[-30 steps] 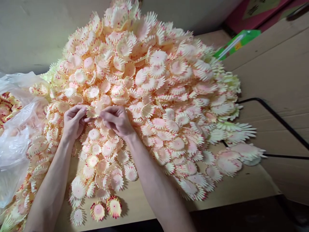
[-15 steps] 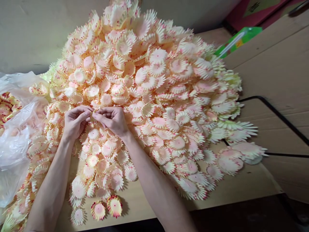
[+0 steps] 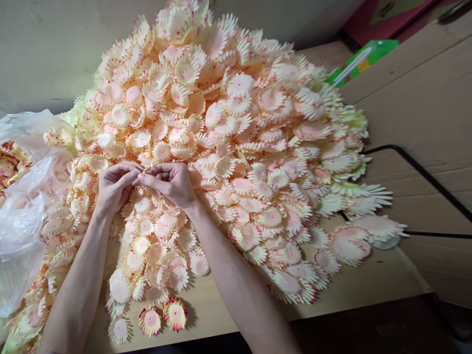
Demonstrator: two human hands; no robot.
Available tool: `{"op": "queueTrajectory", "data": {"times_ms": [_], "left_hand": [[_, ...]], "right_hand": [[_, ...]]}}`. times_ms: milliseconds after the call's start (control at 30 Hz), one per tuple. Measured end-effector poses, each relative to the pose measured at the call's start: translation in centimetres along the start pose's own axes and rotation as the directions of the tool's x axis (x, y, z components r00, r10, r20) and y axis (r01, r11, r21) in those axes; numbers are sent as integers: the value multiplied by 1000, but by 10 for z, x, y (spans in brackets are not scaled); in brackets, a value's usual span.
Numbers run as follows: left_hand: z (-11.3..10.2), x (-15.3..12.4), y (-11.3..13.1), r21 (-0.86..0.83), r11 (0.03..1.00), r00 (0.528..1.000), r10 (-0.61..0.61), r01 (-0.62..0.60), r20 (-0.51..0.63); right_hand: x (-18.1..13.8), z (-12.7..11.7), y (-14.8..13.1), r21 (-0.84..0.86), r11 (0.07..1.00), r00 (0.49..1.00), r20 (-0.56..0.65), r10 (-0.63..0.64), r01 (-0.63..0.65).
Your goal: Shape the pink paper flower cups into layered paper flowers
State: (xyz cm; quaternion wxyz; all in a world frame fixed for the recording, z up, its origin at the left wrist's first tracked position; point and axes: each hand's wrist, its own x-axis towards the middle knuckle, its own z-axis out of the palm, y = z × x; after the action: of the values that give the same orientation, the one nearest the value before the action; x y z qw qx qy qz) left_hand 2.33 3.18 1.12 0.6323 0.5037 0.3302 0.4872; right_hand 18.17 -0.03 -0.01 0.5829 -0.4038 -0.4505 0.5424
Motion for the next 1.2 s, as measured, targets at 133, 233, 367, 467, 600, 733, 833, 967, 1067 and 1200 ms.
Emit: {"op": "queueTrajectory", "data": {"times_ms": [133, 233, 367, 467, 600, 733, 833, 967, 1067, 1200], "left_hand": [[-1, 0, -3, -16, 999, 998, -47, 47, -37], [-1, 1, -4, -44, 997, 995, -68, 65, -68], [2, 4, -4, -103, 993, 989, -67, 54, -130], [2, 7, -5, -121, 991, 985, -70, 51, -157], [-3, 10, -8, -164, 987, 965, -39, -4, -260], [-2, 8, -6, -93, 994, 977, -70, 52, -203], [2, 5, -3, -66, 996, 986, -76, 67, -146], [2, 3, -2, -29, 999, 997, -25, 23, -78], [0, 1, -2, 3, 1000, 999, -7, 7, -39], [1, 3, -1, -45, 998, 997, -36, 33, -65]], "right_hand": [[0, 1, 0, 11, 1000, 1000, -1, 17, -17], [1, 2, -2, 39, 999, 999, 12, 37, -38], [0, -2, -7, 146, 986, 995, 73, 70, -80], [-1, -9, -9, 259, 959, 981, 182, 65, -112], [-1, -17, -9, 439, 891, 951, 309, -27, -118], [1, -14, -7, 312, 945, 963, 270, 10, -97], [1, -6, -7, 149, 986, 974, 223, 34, -68], [-1, 3, -7, 42, 999, 994, 109, 23, -27], [-1, 5, -7, 6, 1000, 1000, 26, 10, -10], [0, 4, -7, 24, 1000, 999, 50, 8, -10]]}}
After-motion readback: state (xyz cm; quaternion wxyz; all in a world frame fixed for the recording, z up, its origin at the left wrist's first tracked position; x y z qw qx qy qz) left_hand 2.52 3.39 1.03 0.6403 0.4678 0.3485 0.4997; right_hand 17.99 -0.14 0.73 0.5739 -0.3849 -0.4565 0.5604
